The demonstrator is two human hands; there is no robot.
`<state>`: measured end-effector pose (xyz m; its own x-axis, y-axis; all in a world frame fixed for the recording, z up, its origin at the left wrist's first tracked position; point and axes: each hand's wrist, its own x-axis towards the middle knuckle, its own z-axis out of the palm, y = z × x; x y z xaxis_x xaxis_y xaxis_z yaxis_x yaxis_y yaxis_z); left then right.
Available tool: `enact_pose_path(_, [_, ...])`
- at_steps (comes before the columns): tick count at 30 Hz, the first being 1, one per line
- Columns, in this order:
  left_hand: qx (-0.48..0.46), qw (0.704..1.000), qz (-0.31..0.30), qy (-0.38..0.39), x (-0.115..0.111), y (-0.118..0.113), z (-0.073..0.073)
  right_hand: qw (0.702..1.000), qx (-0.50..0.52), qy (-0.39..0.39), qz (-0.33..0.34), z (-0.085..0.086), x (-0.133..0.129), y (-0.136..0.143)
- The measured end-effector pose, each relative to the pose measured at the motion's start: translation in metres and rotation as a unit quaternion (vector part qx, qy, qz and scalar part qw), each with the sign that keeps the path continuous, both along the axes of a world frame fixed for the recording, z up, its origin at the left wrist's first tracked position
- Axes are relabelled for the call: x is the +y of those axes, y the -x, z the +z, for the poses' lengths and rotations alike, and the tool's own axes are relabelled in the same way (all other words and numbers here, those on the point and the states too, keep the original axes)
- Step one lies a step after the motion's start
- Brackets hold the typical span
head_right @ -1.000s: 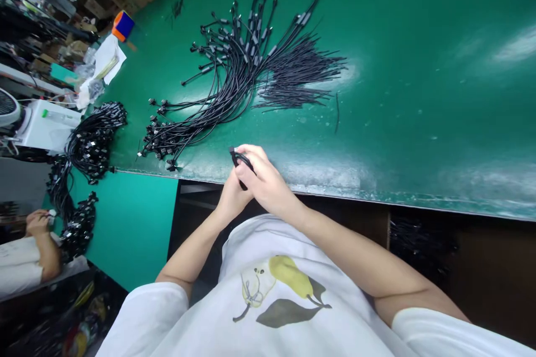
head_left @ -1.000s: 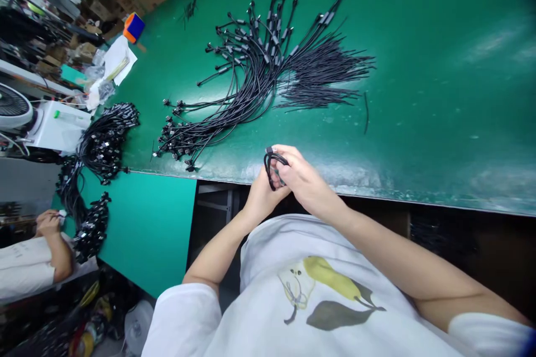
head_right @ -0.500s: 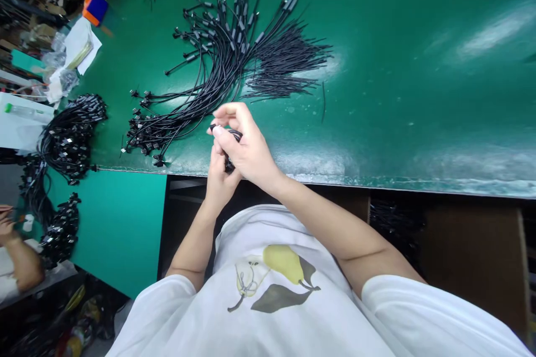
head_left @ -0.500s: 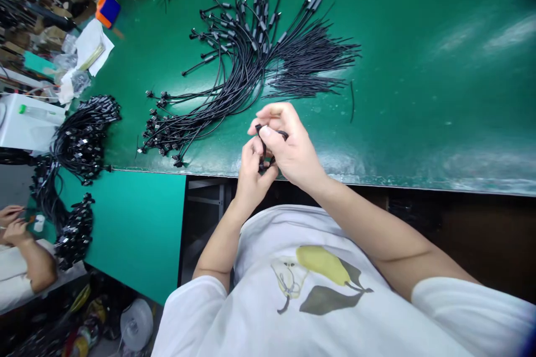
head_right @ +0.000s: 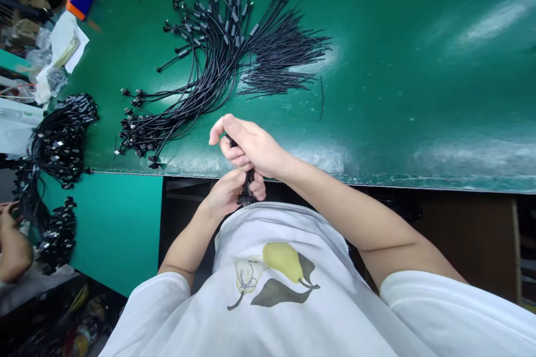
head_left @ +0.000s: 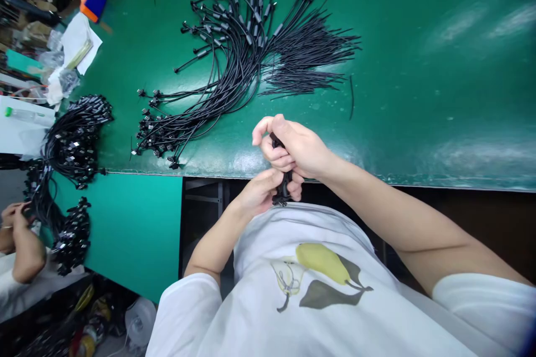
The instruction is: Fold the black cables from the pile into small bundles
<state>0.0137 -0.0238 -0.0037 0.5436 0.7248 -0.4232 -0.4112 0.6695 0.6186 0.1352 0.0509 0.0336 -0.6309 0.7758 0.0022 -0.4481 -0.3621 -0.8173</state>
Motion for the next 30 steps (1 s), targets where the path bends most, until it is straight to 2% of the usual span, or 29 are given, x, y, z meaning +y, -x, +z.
enact_pose_path(5, [0.042,0.999,0.021,-0.016,0.006,-0.005,0.004,0.997,-0.033,-0.047,-0.059,0.000,-0.001,-0.006])
enact_pose_path(9, [0.085,0.992,-0.036,-0.081,0.011,-0.002,-0.001,0.993,-0.064,-0.085,-0.057,-0.002,-0.001,-0.009])
enact_pose_path(11, [0.102,0.991,-0.035,-0.085,0.011,-0.003,-0.002,0.992,-0.069,-0.087,-0.063,-0.006,0.001,-0.010])
enact_pose_path(15, [0.069,0.997,0.044,0.008,0.010,-0.015,0.000,0.997,-0.005,0.007,-0.076,-0.019,0.007,-0.012])
enact_pose_path(18, [0.061,0.997,0.035,0.041,0.009,-0.022,0.001,0.992,0.021,0.084,-0.092,-0.025,0.008,-0.013])
enact_pose_path(21, [0.137,0.990,-0.004,-0.031,0.008,-0.022,-0.001,0.991,0.001,0.080,-0.111,-0.025,0.001,-0.016])
enact_pose_path(24, [0.229,0.965,-0.022,-0.123,0.006,-0.015,-0.005,0.982,-0.099,-0.035,-0.156,-0.025,-0.002,-0.031])
enact_pose_path(25, [0.239,0.962,-0.006,-0.129,0.007,-0.012,-0.006,0.962,-0.173,-0.094,-0.188,-0.027,0.000,-0.041])
enact_pose_path(26, [0.238,0.963,0.023,-0.123,0.008,-0.009,-0.007,0.924,-0.266,-0.150,-0.229,-0.029,0.003,-0.054])
enact_pose_path(27, [0.228,0.966,0.061,-0.109,0.009,-0.005,-0.007,0.868,-0.371,-0.192,-0.269,-0.034,0.007,-0.068])
enact_pose_path(28, [0.215,0.967,0.098,-0.094,0.011,-0.002,-0.007,0.798,-0.475,-0.215,-0.301,-0.039,0.012,-0.082])
enact_pose_path(30, [0.194,0.968,0.141,-0.073,0.015,0.002,-0.005,0.670,-0.638,-0.208,-0.319,-0.052,0.022,-0.107])
